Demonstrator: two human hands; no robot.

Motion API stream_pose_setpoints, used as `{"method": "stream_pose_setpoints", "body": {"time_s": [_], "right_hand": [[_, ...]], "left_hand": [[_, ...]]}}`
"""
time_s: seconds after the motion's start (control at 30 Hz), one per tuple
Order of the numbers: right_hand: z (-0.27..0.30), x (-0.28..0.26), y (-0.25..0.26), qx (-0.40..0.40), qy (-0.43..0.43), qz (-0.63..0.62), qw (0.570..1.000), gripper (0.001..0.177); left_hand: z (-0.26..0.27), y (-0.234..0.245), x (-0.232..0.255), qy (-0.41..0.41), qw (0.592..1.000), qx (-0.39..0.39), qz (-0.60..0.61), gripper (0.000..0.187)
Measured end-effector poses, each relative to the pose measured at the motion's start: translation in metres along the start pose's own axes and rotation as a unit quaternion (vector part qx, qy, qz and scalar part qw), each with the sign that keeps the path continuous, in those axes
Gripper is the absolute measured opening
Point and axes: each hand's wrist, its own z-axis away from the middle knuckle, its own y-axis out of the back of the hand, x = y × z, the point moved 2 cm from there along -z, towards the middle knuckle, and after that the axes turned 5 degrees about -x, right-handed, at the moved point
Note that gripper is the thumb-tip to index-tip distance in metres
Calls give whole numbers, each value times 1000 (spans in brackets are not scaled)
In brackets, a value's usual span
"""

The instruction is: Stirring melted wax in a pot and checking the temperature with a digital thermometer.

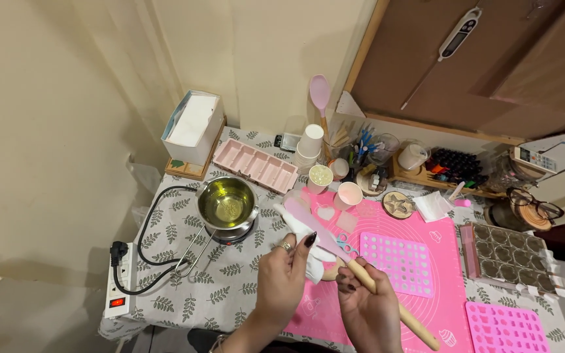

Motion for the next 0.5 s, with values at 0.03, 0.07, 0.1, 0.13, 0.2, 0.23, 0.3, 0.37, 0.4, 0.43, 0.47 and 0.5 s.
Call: {"method": "stream_pose_setpoints", "body": {"time_s": [0.03, 0.07, 0.1, 0.13, 0.2, 0.23, 0.3, 0.37, 0.4, 0.43, 0.47, 0.5], "right_hand": [[-5, -2, 8, 0, 0, 0, 1000, 26], [-10, -3, 15, -9, -29, -53, 998, 28], [-14, -4, 22, -19, -57, -107, 992, 29], [-8, -7, 9, -19, -57, -106, 993, 29], [4, -14, -16, 7, 23, -36, 999, 34], [5, -14, -16, 5, 24, -36, 999, 34], [9, -19, -18, -12, 193, 232, 953, 23], [34, -22, -47, -87, 274, 360, 887, 18], [48, -24, -63, -162, 343, 479, 791, 18], [52, -24, -65, -160, 345, 480, 791, 18], [58, -21, -70, -211, 370, 554, 715, 21], [63, -18, -75, -258, 389, 620, 630, 24]], "left_hand": [[0, 1, -2, 0, 1000, 0, 0, 27], [-1, 3, -2, -41, 998, 12, -45, 27], [-1, 5, -2, -83, 992, 23, -90, 28], [-1, 7, 1, -82, 992, 23, -89, 28], [-2, 10, -1, 156, 986, 0, 62, 32], [-5, 13, -5, 155, 986, 1, 63, 32], [-9, 14, -13, 129, 939, -81, 309, 39], [-8, 19, -11, 171, 927, -98, 320, 41], [-8, 19, -10, 211, 912, -114, 332, 42], [-7, 18, -4, 212, 911, -117, 332, 42], [-5, 19, 2, 217, 904, -110, 352, 40], [-4, 20, 8, 222, 896, -102, 371, 38]]}}
